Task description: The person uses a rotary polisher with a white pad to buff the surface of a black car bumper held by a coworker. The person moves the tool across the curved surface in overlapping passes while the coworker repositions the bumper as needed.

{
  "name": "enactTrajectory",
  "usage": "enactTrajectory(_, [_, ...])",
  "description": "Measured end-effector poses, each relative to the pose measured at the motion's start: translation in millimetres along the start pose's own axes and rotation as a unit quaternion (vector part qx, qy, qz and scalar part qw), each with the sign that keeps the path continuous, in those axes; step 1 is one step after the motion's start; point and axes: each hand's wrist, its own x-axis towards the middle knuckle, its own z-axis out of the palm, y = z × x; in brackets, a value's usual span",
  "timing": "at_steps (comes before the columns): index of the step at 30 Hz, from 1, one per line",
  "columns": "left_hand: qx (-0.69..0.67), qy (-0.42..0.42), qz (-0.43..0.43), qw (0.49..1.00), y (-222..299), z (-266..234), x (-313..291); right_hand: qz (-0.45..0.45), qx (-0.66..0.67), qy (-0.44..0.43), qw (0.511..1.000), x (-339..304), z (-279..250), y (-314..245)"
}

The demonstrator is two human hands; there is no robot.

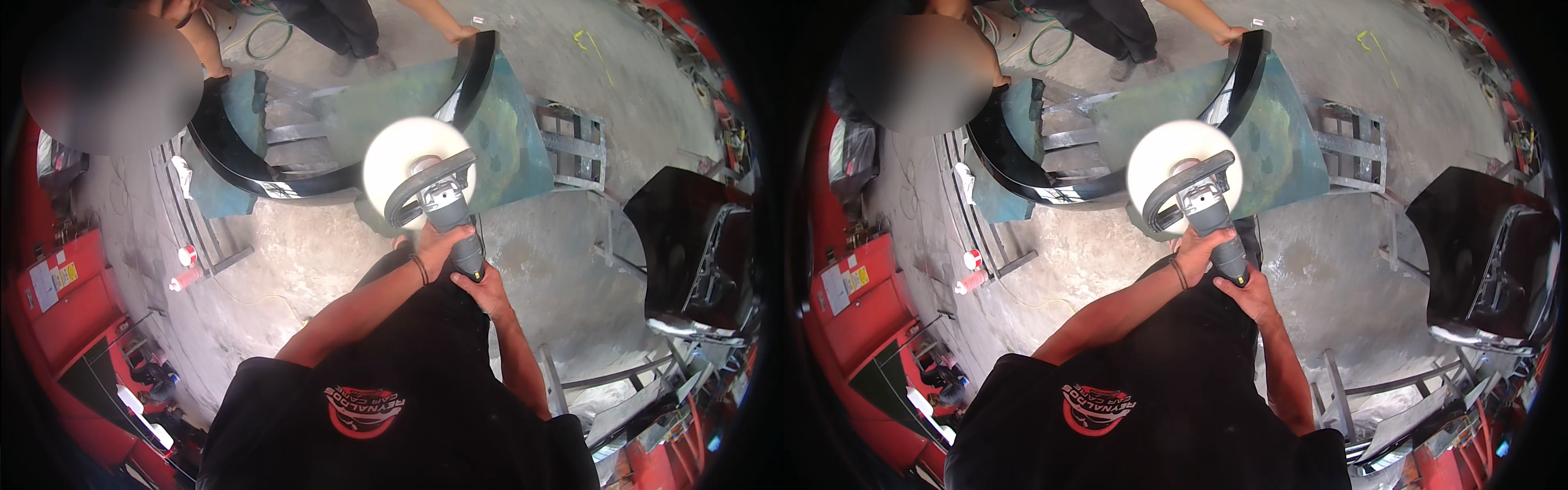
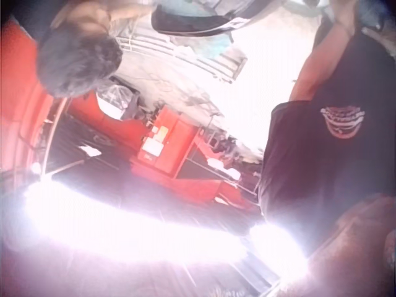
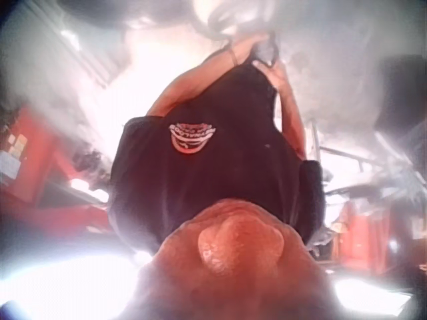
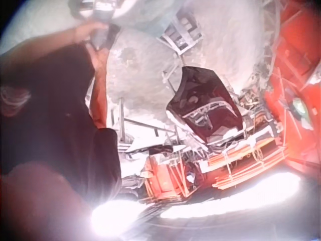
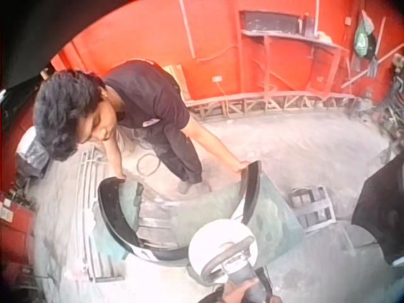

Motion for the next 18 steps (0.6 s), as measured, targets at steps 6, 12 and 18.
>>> enactTrajectory(6, [0.02, -0.005, -0.009, 1.0, -2, 0, -3, 0.014, 0.021, 0.04, 0.999, -14, 12, -3])
enactTrajectory(12, [0.022, -0.035, -0.02, 0.999, 9, 44, 31, 0.049, 0.009, 0.05, 0.998, -4, -32, -35])
enactTrajectory(18, [0.04, -0.027, -0.002, 0.999, 36, 111, 78, 0.069, 0.028, 0.038, 0.997, 26, -98, -89])
